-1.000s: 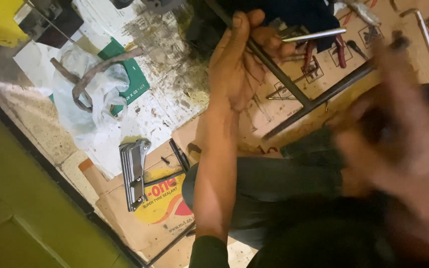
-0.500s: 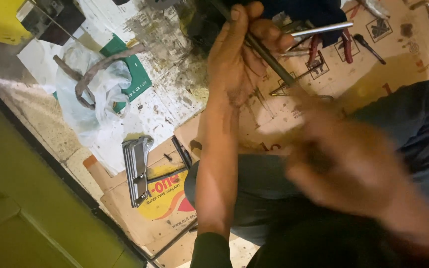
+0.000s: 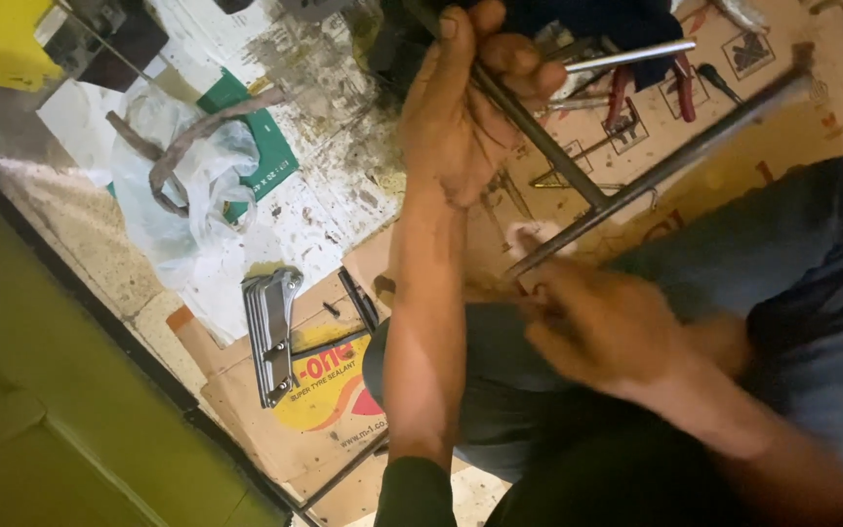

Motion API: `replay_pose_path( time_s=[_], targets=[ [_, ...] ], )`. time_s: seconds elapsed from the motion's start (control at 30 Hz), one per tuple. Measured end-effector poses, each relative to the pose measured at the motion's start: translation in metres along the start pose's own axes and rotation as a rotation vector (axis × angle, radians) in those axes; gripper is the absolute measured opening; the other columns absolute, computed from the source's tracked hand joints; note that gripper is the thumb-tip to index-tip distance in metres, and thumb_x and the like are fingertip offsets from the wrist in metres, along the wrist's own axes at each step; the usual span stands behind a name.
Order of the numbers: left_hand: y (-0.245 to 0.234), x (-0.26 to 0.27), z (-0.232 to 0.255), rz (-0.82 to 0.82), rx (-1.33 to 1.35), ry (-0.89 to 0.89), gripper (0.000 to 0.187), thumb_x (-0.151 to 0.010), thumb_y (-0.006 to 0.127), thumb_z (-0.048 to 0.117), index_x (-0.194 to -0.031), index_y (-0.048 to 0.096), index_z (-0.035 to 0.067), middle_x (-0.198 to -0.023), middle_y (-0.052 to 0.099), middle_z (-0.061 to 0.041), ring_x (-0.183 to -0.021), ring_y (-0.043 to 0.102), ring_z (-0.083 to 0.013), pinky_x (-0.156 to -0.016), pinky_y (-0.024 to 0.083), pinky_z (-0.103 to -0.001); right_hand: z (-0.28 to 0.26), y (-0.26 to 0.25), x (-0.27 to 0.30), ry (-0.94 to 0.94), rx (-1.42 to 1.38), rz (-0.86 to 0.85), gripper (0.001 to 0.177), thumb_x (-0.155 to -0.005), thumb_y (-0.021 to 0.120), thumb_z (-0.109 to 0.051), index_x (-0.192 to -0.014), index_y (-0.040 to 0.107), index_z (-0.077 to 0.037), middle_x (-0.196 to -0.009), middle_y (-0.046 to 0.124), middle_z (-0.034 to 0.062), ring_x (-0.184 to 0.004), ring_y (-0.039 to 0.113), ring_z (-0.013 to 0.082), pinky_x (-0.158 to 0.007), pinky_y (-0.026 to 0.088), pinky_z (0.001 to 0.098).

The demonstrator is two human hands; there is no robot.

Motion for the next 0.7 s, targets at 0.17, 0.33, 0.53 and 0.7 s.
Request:
replay_pose_path(
  time_s=[0.17,0.33,0.53,0.7],
  targets=[
    [0.005,-0.002,0.001,-0.086,0.006,0.008,0.033,-0.109,0.046,0.028,-0.12,0.069,0.007,-0.099,0.07,-0.014,-0.095,0.069,-0.0287,-0.093,0.056,-0.04,-0.062,-0.048,0.007,-0.392,0.084,0.171,0.03,-0.08,0.066,-0.021,-0.106,0.06,-0.007,-0.066,0.057,0.0071,-0.049,0.053,0.0262,-0.045,0.04,0.0383],
    [0.006,-0.004,0.001,-0.037,-0.002,0.025,0.03,-0.107,0.05,0.026,-0.117,0.067,0.004,-0.097,0.07,-0.015,-0.09,0.069,-0.0271,-0.091,0.058,-0.038,-0.058,-0.073,0.007,-0.469,0.14,0.288,0.018,-0.078,0.074,-0.013,-0.094,0.066,-0.01,-0.072,0.056,0.003,-0.055,0.05,0.0195,-0.051,0.039,0.0332],
    [0.001,-0.001,0.0,-0.02,-0.033,0.03,0.031,-0.109,0.044,0.026,-0.119,0.064,0.004,-0.098,0.071,-0.016,-0.095,0.071,-0.0315,-0.087,0.058,-0.039,-0.03,-0.078,0.006,-0.542,0.358,0.598,0.027,-0.087,0.085,-0.019,-0.094,0.066,-0.002,-0.104,0.062,0.0159,-0.101,0.059,0.0305,-0.087,0.048,0.0415],
    [0.0,-0.001,0.001,0.045,-0.054,0.049,0.027,-0.108,0.048,0.023,-0.119,0.062,0.002,-0.096,0.071,-0.017,-0.092,0.071,-0.0317,-0.084,0.06,-0.039,-0.023,-0.078,0.0,-0.531,0.339,0.624,0.033,-0.085,0.087,-0.018,-0.106,0.073,0.003,-0.11,0.068,0.0175,-0.097,0.063,0.0292,-0.083,0.048,0.0391]
  ],
)
Point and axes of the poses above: each hand's wrist, its own x-axis away from the middle knuckle, its own y-axis out of the palm, z = x × y, the point moved 5 cm from there along -x, towards the middle knuckle
